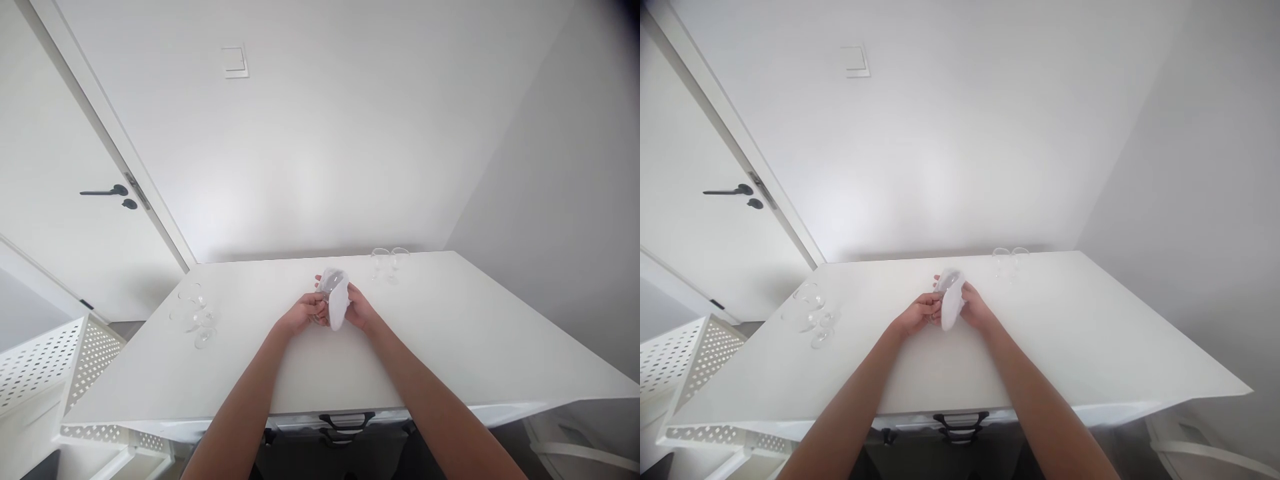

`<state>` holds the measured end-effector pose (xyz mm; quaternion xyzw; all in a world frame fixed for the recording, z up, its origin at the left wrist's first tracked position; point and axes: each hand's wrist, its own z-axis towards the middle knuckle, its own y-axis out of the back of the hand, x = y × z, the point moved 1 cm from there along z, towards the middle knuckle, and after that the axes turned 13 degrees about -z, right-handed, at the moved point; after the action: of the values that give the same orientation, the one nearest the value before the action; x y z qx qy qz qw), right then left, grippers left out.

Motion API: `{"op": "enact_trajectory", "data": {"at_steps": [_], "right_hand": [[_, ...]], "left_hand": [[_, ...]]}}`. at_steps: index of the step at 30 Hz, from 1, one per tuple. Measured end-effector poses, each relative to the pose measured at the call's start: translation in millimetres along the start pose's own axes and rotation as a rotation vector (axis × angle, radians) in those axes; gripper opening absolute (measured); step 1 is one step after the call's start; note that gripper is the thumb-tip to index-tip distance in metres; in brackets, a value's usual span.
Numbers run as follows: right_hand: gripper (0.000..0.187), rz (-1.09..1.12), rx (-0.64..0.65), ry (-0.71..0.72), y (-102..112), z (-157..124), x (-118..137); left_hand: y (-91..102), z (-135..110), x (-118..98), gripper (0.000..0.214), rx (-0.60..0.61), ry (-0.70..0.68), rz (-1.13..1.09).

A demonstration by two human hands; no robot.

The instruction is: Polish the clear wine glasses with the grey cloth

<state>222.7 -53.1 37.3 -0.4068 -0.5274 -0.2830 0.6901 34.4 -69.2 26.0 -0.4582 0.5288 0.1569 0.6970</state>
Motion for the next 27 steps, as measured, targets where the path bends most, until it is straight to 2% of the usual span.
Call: {"op": "enact_trajectory", "data": {"at_steps": [3,6,8,10,14,18,21,23,25,27], "right_hand": [[0.037,-0.021,-0.051,0.051,-1.2,1.7,-1.6],[0.037,-0.097,-0.217,0.141,-0.7,6.6,-9.1],[0.041,-0.218,-0.349,0.204,-0.9,8.2,-13.6],[0.049,-0.379,-0.442,0.267,-2.0,7.1,-15.0],[0.061,-0.639,-0.528,0.431,-3.9,1.1,-9.4],[0.037,-0.758,-0.576,0.530,-4.4,0.4,-5.6],[0.021,-0.837,-0.585,0.507,-4.3,3.1,-6.7],[0.012,-0.856,-0.649,0.425,-1.3,5.5,-7.3],[0.009,-0.768,-0.764,0.280,5.2,8.2,-7.4],[0.022,-0.538,-0.834,0.143,12.5,11.4,-7.6]], "left_hand": [[-4.7,2.2,2.0,0.029,-0.028,-0.033,0.109],[-5.8,4.7,5.0,0.021,-0.148,-0.199,0.421],[-4.0,6.4,8.3,0.018,-0.236,-0.288,0.611],[-1.2,7.9,11.8,0.018,-0.310,-0.313,0.728],[1.7,10.3,15.3,0.026,-0.362,-0.324,0.849],[1.8,11.9,16.1,0.014,-0.379,-0.307,0.881],[2.9,12.5,16.4,0.021,-0.384,-0.285,0.768],[3.5,12.8,16.5,0.022,-0.373,-0.269,0.695],[3.0,12.9,16.2,0.018,-0.350,-0.272,0.699],[1.3,12.8,15.4,0.010,-0.324,-0.291,0.794]]}}
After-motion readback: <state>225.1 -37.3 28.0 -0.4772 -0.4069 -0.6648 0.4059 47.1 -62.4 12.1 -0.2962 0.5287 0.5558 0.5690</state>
